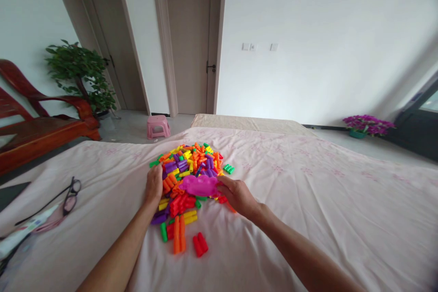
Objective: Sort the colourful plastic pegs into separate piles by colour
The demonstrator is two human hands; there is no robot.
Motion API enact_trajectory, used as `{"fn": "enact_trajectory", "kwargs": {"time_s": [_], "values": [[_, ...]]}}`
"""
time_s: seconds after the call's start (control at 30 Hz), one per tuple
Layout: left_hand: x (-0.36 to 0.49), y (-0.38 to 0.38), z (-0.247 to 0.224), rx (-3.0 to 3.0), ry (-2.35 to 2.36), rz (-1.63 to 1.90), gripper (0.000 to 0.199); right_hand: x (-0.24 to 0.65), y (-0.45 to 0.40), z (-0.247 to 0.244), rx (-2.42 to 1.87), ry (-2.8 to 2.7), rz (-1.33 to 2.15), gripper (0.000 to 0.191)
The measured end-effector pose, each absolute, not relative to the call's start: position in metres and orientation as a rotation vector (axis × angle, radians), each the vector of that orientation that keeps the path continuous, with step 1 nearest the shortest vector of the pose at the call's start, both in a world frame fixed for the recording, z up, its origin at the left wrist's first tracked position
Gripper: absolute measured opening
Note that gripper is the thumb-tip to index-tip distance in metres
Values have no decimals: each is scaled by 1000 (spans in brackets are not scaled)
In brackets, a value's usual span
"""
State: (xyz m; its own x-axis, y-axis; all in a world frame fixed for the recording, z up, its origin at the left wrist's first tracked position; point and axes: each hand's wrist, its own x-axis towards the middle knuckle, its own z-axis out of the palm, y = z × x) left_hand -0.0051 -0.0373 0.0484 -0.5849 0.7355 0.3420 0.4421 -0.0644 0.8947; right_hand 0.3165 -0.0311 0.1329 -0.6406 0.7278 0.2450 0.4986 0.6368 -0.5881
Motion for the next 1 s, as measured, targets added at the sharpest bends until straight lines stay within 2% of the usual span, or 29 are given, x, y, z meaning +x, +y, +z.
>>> {"fn": "enact_trajectory", "kwargs": {"time_s": [0.17,0.27,0.37,0.53,0.63,0.83,0.9,1.0], "values": [[-6,-45,46,1283,1957,1662,53,335,-69,156,-611,-2607,1025,20],[-6,-45,45,1276,1971,1658,51,328,-92,155,-512,-2767,918,18],[-6,-44,46,1273,1971,1663,50,314,-93,146,-598,-2790,699,22],[-5,-42,50,1259,1958,1674,50,300,-57,133,-988,-2654,443,27],[-5,-40,49,1186,2021,1697,51,310,-37,129,-991,-2529,553,27],[-11,-29,45,1066,2144,1700,53,374,-17,140,-826,-2532,1058,24],[-13,-23,45,1059,2165,1669,51,391,-9,145,-908,-2591,1020,24],[-14,-13,44,1037,2190,1621,51,396,8,145,-1076,-2600,772,26]]}}
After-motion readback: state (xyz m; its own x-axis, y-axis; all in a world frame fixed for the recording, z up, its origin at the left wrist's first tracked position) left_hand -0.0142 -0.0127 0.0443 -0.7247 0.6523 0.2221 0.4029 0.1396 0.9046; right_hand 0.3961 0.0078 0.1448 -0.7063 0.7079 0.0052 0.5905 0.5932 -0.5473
